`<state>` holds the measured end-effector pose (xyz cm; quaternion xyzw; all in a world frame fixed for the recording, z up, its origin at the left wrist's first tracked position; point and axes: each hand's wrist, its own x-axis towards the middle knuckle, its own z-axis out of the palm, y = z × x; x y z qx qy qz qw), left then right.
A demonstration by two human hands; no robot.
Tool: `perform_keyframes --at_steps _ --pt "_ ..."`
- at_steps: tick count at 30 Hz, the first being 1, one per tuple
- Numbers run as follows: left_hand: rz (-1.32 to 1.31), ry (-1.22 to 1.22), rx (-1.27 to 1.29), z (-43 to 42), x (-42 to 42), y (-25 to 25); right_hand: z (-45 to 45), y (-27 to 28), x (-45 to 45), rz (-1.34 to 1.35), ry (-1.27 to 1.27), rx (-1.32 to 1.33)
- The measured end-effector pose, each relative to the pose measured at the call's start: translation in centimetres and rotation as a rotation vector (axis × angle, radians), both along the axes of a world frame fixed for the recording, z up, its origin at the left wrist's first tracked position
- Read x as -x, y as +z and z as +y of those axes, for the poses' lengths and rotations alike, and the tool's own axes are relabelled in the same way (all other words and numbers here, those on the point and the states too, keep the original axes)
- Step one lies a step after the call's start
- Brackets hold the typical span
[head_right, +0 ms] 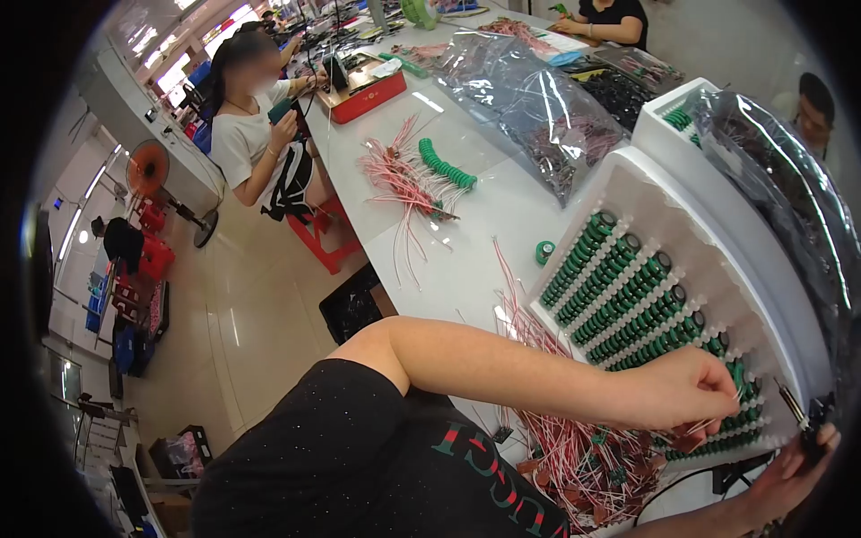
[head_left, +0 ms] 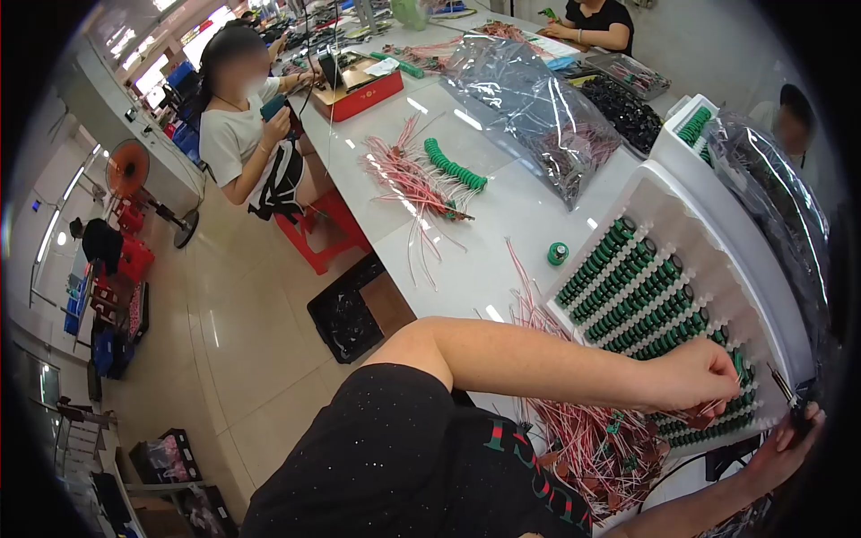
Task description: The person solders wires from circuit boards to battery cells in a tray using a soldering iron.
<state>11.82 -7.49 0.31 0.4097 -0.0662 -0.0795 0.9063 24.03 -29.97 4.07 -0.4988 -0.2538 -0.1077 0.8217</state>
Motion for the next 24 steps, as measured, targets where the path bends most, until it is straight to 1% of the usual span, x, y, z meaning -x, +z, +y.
perform_keyframes --at_steps 2,3,4,5,6,7,8,10,11,12,14,15,19,24 --pt "-0.017 0.009 -0.15 0.8 1.4 0.5 -0.3 -0.1 -0.1 0.013 0.022 -0.003" --pt "-0.032 -0.025 -0.215 1.0 2.0 1.0 0.1 0.0 0.1 -0.025 0.068 -0.014" --pt "0.021 -0.076 -0.275 2.0 3.0 2.0 0.2 0.0 0.4 -0.066 0.129 -0.026" --pt "-0.022 -0.072 -0.329 2.5 3.3 1.4 0.8 0.3 0.9 -0.106 0.191 -0.038" --pt "0.024 -0.085 -0.446 3.2 4.0 1.4 1.2 0.4 1.4 -0.142 0.26 -0.051" --pt "0.11 -0.011 -0.476 3.4 5.1 1.3 1.6 0.6 1.9 -0.178 0.322 -0.066" --pt "0.083 -0.024 -0.556 4.2 5.9 1.1 1.8 0.5 2.2 -0.203 0.358 -0.071" --pt "0.114 0.051 -0.701 4.6 7.7 -0.1 1.6 0.3 2.3 -0.23 0.355 -0.039" --pt "0.111 0.07 -0.669 4.4 8.3 -1.3 1.1 0.2 2.5 -0.243 0.343 -0.017" --pt "0.103 0.116 -0.64 5.2 8.7 -2.2 1.5 0.7 2.2 -0.25 0.396 0.01" --pt "0.101 0.111 -0.648 5.5 9.0 -3.4 1.5 0.7 1.9 -0.27 0.435 0.026" --pt "0.102 0.116 -0.653 5.7 9.2 -3.8 1.4 0.6 1.8 -0.278 0.415 0.021" --pt "0.064 0.125 -0.604 6.2 9.3 -4.6 1.4 0.3 1.7 -0.294 0.426 0.02" --pt "0.114 0.121 -0.571 6.1 9.2 -5.0 1.0 0.5 1.5 -0.315 0.453 0.068"
